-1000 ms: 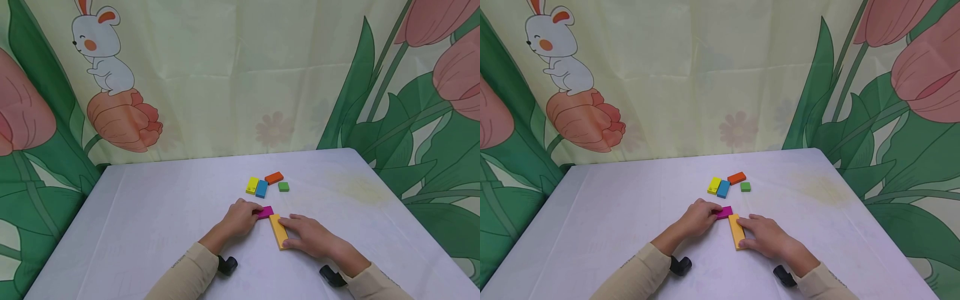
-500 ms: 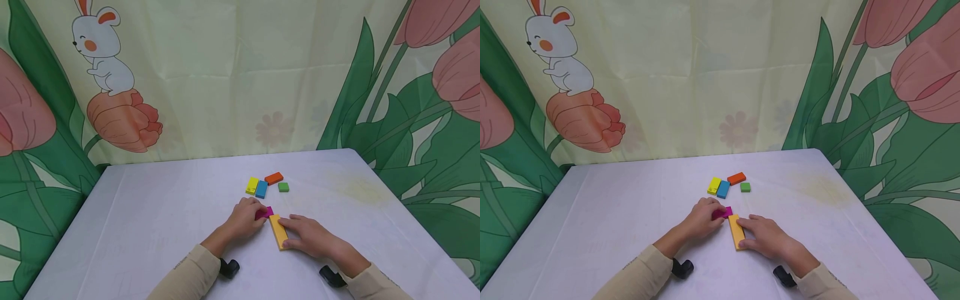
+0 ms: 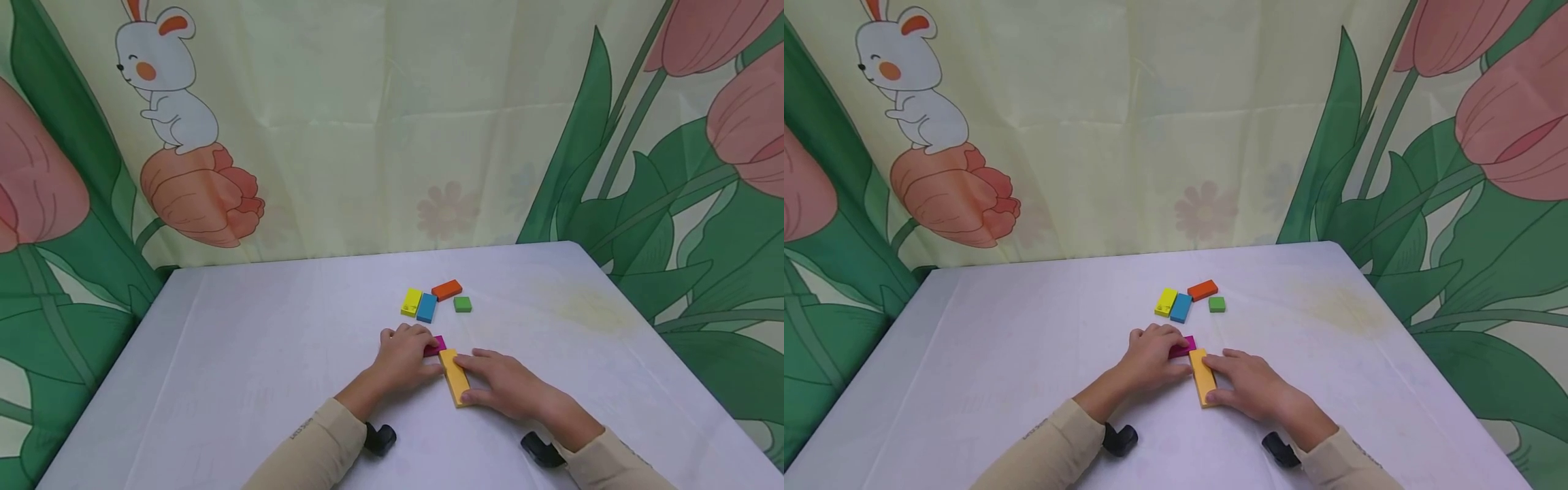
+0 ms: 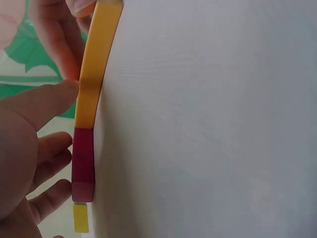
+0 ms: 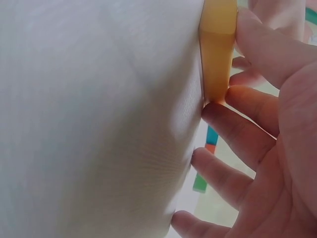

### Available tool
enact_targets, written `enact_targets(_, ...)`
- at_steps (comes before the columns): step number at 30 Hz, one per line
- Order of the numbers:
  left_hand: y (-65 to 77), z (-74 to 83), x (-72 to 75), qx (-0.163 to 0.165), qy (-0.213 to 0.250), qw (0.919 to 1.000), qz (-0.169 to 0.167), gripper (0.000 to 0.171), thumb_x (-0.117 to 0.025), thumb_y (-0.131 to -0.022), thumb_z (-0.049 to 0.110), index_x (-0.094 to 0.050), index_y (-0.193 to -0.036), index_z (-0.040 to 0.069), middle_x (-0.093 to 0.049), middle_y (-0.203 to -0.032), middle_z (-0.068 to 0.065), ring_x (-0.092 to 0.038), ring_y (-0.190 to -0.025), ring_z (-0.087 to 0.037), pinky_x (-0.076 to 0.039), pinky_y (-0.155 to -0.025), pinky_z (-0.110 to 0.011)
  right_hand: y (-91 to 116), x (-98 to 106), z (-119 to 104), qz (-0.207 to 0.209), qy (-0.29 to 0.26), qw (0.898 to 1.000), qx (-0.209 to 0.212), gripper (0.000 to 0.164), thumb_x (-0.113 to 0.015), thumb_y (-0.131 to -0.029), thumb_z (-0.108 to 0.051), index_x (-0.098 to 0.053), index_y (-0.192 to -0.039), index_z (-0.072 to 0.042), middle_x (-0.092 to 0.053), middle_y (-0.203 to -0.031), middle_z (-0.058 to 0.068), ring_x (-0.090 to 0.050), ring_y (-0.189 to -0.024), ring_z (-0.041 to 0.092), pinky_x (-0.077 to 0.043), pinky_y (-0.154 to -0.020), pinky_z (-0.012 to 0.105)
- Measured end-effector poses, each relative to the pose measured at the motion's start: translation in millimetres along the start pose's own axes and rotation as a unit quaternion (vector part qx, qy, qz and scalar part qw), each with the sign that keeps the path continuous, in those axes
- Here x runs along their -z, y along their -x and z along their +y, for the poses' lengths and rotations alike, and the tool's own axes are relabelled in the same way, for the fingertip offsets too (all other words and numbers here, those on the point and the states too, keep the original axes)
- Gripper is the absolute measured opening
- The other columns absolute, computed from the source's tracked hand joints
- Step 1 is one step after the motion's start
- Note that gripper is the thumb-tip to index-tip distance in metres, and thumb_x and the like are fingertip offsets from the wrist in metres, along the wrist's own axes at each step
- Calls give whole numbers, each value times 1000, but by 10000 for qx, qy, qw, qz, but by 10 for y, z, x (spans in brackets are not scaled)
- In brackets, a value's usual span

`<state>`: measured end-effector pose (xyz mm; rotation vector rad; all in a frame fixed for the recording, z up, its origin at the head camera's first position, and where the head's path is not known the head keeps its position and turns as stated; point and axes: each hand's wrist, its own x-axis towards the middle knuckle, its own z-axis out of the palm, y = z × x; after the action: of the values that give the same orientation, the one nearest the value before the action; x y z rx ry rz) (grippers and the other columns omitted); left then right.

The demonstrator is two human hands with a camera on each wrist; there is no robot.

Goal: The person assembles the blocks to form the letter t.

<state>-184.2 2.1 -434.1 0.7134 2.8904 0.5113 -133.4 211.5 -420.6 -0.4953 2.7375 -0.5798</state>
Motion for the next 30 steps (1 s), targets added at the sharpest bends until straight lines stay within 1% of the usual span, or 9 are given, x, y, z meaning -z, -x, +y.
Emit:
enact_targets(7, 6, 60, -3, 123, -153, 9998, 59, 58, -78, -77, 59, -71, -119, 19, -62, -118, 3, -51, -107, -18, -40, -89, -47, -3, -3, 6, -21, 12, 10000, 68, 70, -76, -85, -49, -57, -143, -15, -58, -140, 7, -40, -138, 39, -39, -101, 64)
enact_targets(13, 6, 80, 4, 193, -146, 9997, 49, 59, -78, -76, 60, -71, -117, 19, -62, -117, 3, -50, -107, -19, -39, -89, -47, -9, 18, -9, -27, 5, 9999, 100, 70, -77, -84, -48, -58, -142, -14, -58, -140, 6, -41, -138, 39, -39, -102, 64)
enact_targets(20, 18, 97, 9, 189, -193, 9996, 92, 61, -78, -76, 62, -71, -118, 19, -62, -117, 3, -51, -108, -19, -40, -88, -47, -16, 26, -21, -13, 14, 10000, -15, 69, -78, -83, -47, -59, -141, -14, -58, -139, 7, -41, -137, 39, -39, -101, 64)
enact_targets(26, 23, 117, 11, 217, -190, 9996, 57, 62, -78, -76, 62, -70, -120, 19, -62, -118, 2, -51, -109, -20, -39, -90, -49, -12, 21, -29, -34, -15, 9999, -115, 70, -78, -83, -47, -59, -141, -15, -58, -140, 7, -41, -138, 38, -38, -102, 64)
enact_targets(30, 18, 124, 3, 228, -205, 9995, 26, 62, -78, -76, 62, -70, -120, 20, -62, -117, 3, -51, -109, -20, -39, -91, -50, -3, 26, -22, -91, -24, 9998, -186, 74, -78, -82, -50, -56, -144, -13, -57, -141, 9, -42, -137, 39, -39, -101, 64)
